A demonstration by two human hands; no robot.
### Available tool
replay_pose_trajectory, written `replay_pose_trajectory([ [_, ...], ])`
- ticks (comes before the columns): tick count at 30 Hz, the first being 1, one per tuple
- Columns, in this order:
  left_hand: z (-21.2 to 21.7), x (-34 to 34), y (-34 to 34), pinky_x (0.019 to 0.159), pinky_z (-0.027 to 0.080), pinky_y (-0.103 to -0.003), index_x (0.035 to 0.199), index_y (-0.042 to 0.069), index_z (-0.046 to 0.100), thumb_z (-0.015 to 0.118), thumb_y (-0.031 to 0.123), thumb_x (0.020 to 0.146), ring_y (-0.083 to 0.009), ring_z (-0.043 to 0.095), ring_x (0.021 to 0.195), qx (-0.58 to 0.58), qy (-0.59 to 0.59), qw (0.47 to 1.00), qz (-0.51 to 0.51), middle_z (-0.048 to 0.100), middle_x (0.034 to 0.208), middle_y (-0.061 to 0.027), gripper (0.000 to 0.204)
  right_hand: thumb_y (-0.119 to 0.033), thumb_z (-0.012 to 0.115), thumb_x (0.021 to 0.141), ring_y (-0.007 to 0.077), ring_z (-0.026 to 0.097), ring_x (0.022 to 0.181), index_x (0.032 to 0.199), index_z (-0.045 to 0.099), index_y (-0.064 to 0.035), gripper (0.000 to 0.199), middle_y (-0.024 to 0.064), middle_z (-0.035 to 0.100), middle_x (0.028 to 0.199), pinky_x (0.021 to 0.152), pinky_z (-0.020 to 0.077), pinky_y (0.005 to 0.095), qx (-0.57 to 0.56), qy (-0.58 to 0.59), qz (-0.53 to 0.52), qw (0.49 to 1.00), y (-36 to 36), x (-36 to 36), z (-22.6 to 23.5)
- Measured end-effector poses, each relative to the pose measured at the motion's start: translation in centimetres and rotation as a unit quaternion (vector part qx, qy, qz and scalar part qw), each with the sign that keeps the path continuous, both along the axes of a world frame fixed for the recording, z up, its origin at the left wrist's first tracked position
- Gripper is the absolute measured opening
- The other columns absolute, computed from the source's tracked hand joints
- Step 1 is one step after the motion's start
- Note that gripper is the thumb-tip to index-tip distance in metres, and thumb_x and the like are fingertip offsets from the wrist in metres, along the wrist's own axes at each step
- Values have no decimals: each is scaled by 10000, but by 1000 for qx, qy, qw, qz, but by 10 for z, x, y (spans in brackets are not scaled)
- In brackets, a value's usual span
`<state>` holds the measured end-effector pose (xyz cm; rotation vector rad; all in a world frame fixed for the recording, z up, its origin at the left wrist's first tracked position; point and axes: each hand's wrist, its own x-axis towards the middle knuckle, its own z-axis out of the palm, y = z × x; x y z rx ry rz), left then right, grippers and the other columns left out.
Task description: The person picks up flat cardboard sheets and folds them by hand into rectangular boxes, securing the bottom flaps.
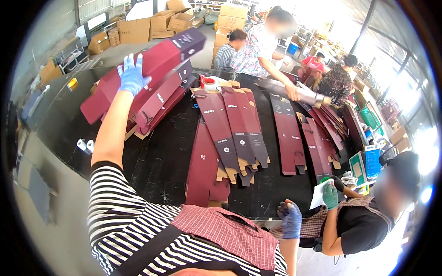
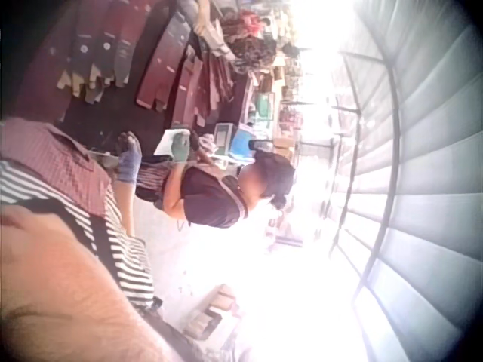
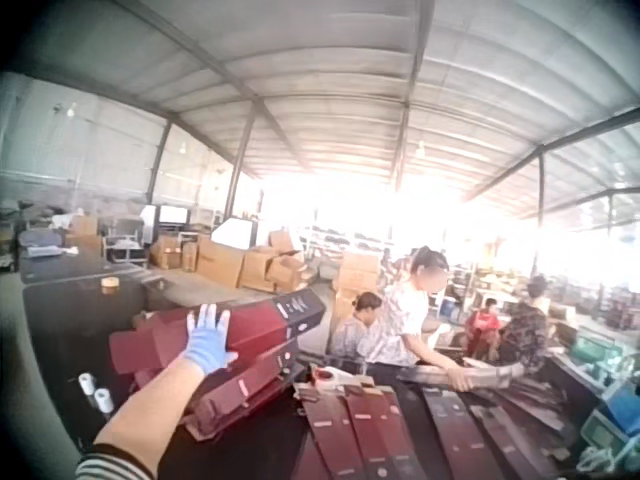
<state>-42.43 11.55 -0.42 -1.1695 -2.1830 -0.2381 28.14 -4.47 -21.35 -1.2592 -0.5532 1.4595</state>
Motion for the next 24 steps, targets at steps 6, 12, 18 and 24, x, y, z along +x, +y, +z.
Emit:
replay_pose_trajectory([
  [6, 9, 151, 9, 856, 552, -464, 1015, 71, 705, 675, 370, 860, -358, 699, 906, -36, -70, 913, -400, 696, 876, -170, 338, -141, 615, 984, 224, 694, 944, 1302, 594, -22, 341, 117, 711, 1079, 874, 567, 376, -23, -77, 93, 992, -20, -34, -29],
  [12, 66, 298, -91, 883, 540, -449, 1109, 35, 683, 644, 396, 921, -319, 690, 932, -43, -89, 654, -750, 708, 944, -144, 409, -149, 602, 997, 205, 678, 957, 1297, 599, -9, 330, 114, 705, 1101, 857, 553, 346, -48, -132, 175, 975, -28, -30, -49],
  [18, 123, 399, -171, 661, 495, -394, 775, 76, 685, 677, 288, 810, -249, 662, 694, 22, -156, 475, -866, 636, 687, -74, 215, -201, 624, 1007, 174, 662, 965, 1284, 616, -7, 339, 75, 705, 1085, 871, 539, 333, -28, -115, 179, 977, -39, -23, -52],
  [24, 97, 404, -208, 673, 514, -383, 845, 70, 696, 688, 256, 801, -237, 661, 720, 115, -201, 452, -862, 641, 762, -69, 191, -201, 630, 1004, 154, 656, 937, 1266, 632, -8, 325, 62, 701, 1064, 844, 541, 320, -17, -138, 186, 973, -31, -18, -68],
])
